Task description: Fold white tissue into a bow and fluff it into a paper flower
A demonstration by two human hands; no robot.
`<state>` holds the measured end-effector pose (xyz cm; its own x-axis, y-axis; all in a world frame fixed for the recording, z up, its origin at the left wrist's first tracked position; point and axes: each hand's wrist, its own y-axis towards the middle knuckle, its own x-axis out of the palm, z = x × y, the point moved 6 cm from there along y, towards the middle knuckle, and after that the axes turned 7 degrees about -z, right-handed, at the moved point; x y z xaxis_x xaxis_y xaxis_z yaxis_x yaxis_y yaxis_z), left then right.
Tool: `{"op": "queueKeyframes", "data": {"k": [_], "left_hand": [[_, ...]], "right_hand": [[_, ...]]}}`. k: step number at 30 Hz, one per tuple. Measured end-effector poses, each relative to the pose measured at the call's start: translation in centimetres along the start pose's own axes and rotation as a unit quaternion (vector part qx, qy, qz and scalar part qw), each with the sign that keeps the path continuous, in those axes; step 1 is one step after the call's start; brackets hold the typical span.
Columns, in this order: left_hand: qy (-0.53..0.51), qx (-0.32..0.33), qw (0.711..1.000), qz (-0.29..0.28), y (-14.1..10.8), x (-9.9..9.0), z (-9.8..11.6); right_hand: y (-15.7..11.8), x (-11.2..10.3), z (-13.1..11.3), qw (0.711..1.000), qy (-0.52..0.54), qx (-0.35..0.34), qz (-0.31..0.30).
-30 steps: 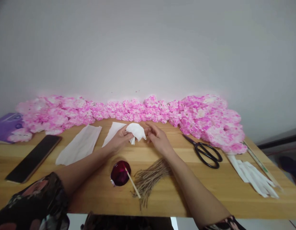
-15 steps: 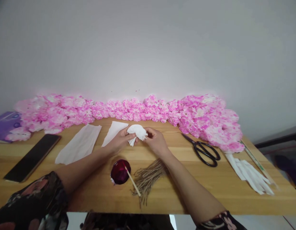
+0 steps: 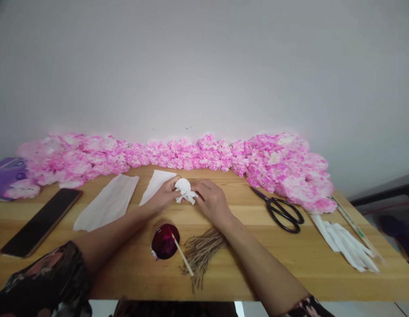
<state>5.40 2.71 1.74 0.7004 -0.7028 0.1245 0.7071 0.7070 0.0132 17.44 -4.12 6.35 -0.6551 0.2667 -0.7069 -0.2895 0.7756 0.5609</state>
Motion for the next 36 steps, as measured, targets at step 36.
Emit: {"op": "queueKeyframes", "data": {"k": [36], "left_hand": [[-0.057, -0.028, 0.997, -0.047, -0.2, 0.3, -0.9]], "right_hand": [[0.3, 0.3, 0.6, 0.988, 0.095, 0.029, -0.120]]}}
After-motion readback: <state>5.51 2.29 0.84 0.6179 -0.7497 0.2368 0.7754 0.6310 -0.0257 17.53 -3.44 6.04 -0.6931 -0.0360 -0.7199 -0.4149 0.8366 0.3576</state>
